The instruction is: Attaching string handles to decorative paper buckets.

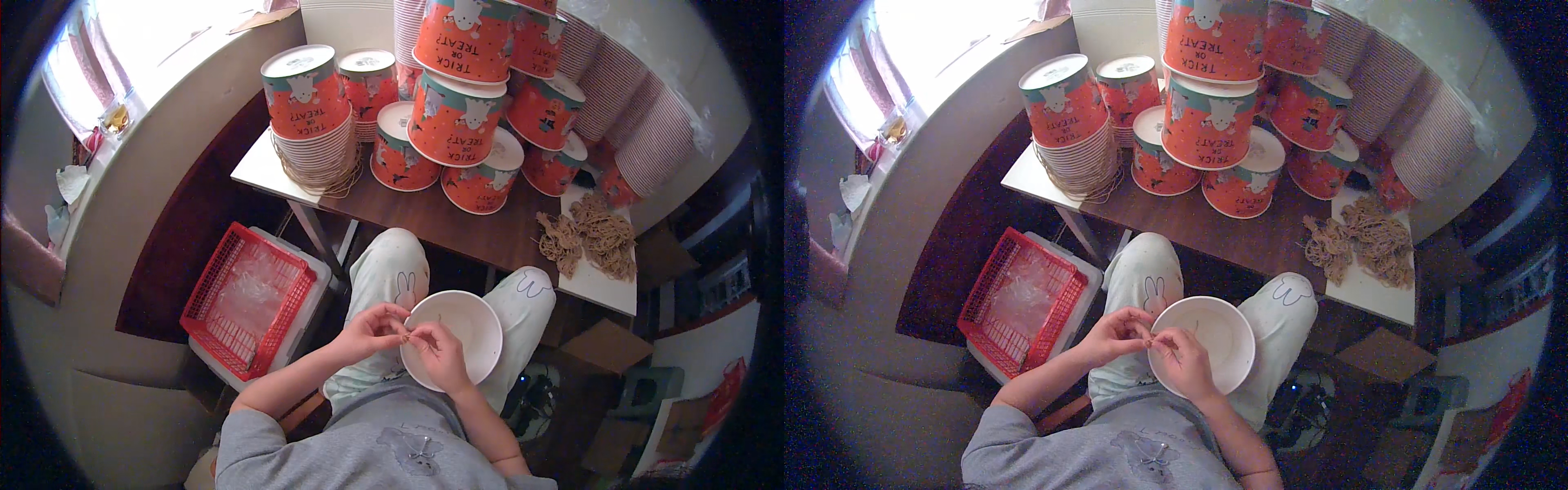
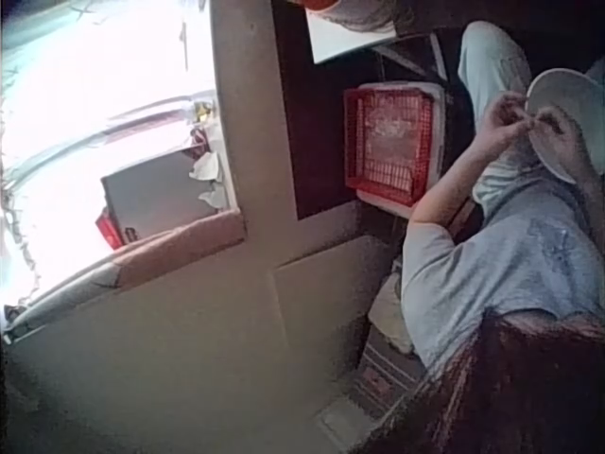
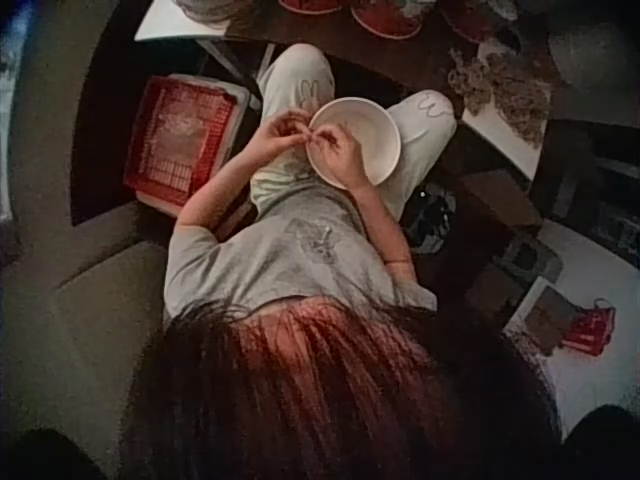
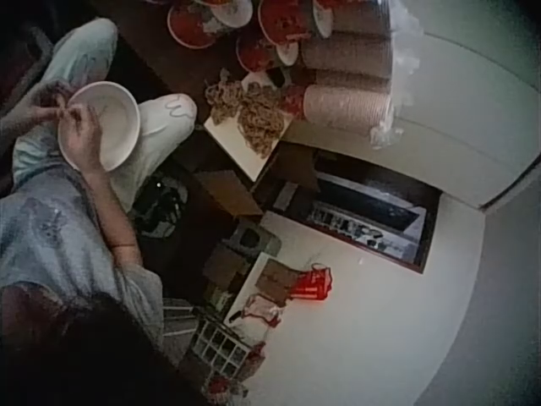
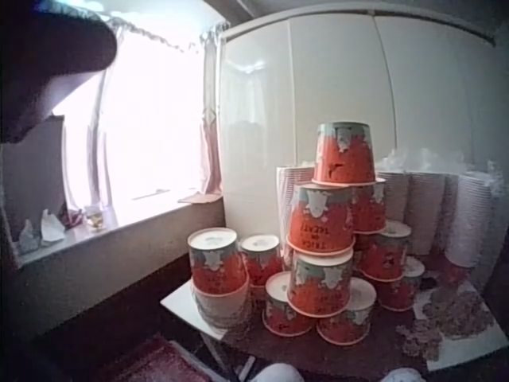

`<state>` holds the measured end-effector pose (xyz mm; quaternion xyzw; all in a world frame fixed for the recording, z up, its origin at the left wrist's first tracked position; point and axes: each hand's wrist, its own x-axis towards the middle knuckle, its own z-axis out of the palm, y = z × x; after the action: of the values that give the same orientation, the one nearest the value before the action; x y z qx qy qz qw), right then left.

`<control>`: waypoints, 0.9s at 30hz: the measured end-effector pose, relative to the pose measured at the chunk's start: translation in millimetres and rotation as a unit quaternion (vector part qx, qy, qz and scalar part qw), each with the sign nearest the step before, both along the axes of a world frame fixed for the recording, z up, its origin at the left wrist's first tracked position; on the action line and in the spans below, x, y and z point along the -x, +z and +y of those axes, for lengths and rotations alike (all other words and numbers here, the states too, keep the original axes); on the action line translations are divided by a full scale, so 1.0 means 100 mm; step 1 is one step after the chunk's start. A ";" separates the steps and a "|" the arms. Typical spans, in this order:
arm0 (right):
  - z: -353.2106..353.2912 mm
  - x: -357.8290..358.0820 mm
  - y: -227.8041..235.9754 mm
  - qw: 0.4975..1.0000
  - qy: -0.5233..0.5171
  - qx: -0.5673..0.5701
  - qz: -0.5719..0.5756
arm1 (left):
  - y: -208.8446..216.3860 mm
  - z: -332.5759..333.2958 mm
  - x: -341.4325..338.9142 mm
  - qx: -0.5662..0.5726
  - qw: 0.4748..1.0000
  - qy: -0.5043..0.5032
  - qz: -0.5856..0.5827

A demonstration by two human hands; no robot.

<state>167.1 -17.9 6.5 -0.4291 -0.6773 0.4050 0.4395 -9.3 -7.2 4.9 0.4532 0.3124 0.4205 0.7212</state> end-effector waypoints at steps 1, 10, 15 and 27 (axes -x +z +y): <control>-0.01 0.01 -0.01 1.000 -0.002 0.017 0.004 | 0.02 0.00 0.00 -0.018 0.999 0.013 0.027; -0.04 0.00 -0.08 0.986 0.001 0.161 0.050 | 0.19 0.05 0.04 -0.219 0.931 0.074 0.284; -0.03 0.02 -0.12 0.987 0.007 0.149 0.067 | 0.32 0.07 0.06 -0.174 0.944 0.064 0.271; -0.05 -0.01 -0.10 0.980 0.027 0.173 0.100 | 0.33 0.07 0.19 -0.143 0.965 -0.027 0.219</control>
<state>167.6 -23.3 -3.3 -0.4374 -0.5612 0.5684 0.4131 -28.0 0.0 37.5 0.6407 0.3871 0.3315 0.5742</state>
